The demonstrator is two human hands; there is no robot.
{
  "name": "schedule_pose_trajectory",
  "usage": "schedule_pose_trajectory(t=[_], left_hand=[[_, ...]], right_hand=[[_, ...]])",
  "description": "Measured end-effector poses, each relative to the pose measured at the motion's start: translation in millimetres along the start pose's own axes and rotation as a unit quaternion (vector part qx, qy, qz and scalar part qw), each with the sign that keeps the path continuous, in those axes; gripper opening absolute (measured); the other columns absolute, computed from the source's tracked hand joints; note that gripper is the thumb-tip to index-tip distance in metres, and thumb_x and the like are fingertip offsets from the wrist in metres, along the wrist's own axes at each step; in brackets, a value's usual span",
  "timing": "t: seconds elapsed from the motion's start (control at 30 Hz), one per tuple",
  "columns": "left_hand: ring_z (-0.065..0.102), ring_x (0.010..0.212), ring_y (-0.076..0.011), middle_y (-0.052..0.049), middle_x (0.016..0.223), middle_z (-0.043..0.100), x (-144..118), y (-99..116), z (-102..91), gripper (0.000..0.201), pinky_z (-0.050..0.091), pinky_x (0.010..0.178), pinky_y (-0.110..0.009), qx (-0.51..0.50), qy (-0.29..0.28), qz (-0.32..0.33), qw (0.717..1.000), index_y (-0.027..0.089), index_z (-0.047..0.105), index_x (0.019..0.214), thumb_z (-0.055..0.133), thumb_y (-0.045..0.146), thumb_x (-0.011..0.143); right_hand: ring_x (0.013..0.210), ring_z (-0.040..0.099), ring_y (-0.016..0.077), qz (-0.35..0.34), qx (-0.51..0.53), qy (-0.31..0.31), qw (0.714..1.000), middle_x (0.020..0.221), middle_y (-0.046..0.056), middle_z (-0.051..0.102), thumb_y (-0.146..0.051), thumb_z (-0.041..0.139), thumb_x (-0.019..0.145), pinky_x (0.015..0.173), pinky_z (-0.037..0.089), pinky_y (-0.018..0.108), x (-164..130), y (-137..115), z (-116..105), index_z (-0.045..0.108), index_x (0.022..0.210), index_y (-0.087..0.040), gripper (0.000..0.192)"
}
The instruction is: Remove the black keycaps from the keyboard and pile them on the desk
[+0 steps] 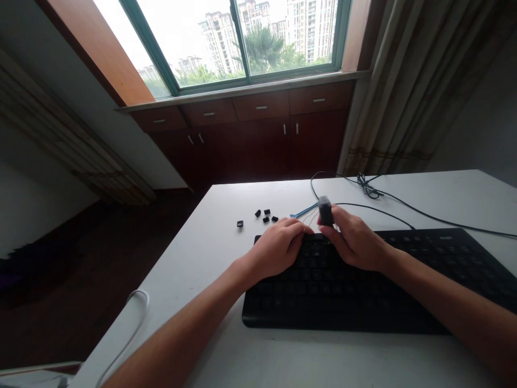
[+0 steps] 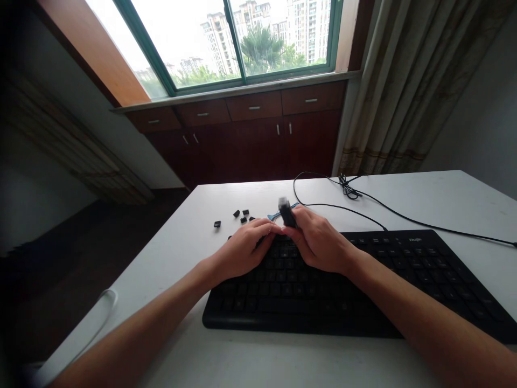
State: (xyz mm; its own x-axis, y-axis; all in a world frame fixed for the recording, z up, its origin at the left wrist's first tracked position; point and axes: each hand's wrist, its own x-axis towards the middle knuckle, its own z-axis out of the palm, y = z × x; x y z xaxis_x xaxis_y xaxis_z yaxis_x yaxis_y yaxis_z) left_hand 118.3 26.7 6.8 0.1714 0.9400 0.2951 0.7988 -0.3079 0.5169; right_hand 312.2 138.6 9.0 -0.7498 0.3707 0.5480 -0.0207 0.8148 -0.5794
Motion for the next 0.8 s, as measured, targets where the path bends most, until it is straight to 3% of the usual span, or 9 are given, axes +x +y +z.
schedule_pose_trajectory(t=[0.1, 0.23, 0.4, 0.5, 0.67, 0.8], left_hand=[[0.06, 0.105, -0.022, -0.005, 0.112, 0.067, 0.0, 1.2, -1.3, 0.029, 0.05, 0.094, -0.039, 0.001, -0.008, -0.004, 1.0, 0.021, 0.065, 0.113, 0.041, 0.014, 0.099], [0.06, 0.105, -0.0218, -0.005, 0.112, 0.067, -0.2, 0.1, -0.9, 0.029, 0.05, 0.094, -0.039, 0.003, -0.006, -0.004, 1.0, 0.022, 0.065, 0.114, 0.042, 0.013, 0.098], [0.06, 0.105, -0.021, -0.004, 0.112, 0.067, -0.6, -1.3, 0.7, 0.03, 0.049, 0.093, -0.037, 0.001, -0.005, -0.005, 1.0, 0.022, 0.065, 0.114, 0.04, 0.014, 0.099], [0.06, 0.105, -0.0209, -0.004, 0.113, 0.067, -1.0, -1.8, 1.4, 0.029, 0.049, 0.093, -0.037, 0.003, -0.007, -0.005, 1.0, 0.023, 0.065, 0.114, 0.041, 0.014, 0.099], [0.06, 0.103, -0.0206, -0.004, 0.111, 0.067, -0.9, -2.2, 1.4, 0.029, 0.049, 0.091, -0.037, 0.004, -0.005, -0.005, 1.0, 0.023, 0.064, 0.114, 0.04, 0.014, 0.099], [0.059, 0.105, -0.021, -0.004, 0.113, 0.067, -0.5, -1.3, 0.4, 0.029, 0.049, 0.092, -0.037, 0.006, -0.01, -0.007, 1.0, 0.022, 0.064, 0.114, 0.041, 0.014, 0.099]], right_hand=[[0.068, 0.053, 0.0174, 0.062, 0.009, 0.055, 0.997, 0.083, 0.004, 0.056, -0.035, 0.037, 0.104, 0.063, 0.044, 0.034, 0.9, 2.2, -2.3, 0.047, 0.105, -0.021, 0.016], [0.068, 0.053, 0.0172, 0.106, 0.008, 0.001, 0.994, 0.082, 0.004, 0.059, -0.043, 0.038, 0.103, 0.063, 0.044, 0.034, 3.6, 7.0, -4.0, 0.05, 0.101, -0.021, 0.025], [0.076, 0.059, 0.0184, 0.154, 0.078, 0.03, 0.985, 0.089, 0.006, 0.063, -0.047, 0.039, 0.102, 0.068, 0.049, 0.034, 6.1, 8.6, -4.3, 0.052, 0.103, -0.021, 0.03], [0.077, 0.06, 0.018, 0.135, 0.095, 0.019, 0.986, 0.088, 0.005, 0.063, -0.045, 0.044, 0.101, 0.069, 0.051, 0.033, 7.0, 5.5, -6.5, 0.055, 0.105, -0.021, 0.027], [0.081, 0.063, 0.0193, 0.046, 0.032, -0.075, 0.996, 0.092, 0.005, 0.065, -0.033, 0.054, 0.098, 0.074, 0.052, 0.033, 2.9, 1.1, -15.3, 0.059, 0.105, -0.021, 0.015], [0.085, 0.064, 0.0212, 0.008, -0.013, -0.086, 0.996, 0.099, 0.007, 0.066, -0.026, 0.058, 0.095, 0.077, 0.052, 0.035, -5.4, 2.9, -21.9, 0.057, 0.111, -0.023, 0.017]])
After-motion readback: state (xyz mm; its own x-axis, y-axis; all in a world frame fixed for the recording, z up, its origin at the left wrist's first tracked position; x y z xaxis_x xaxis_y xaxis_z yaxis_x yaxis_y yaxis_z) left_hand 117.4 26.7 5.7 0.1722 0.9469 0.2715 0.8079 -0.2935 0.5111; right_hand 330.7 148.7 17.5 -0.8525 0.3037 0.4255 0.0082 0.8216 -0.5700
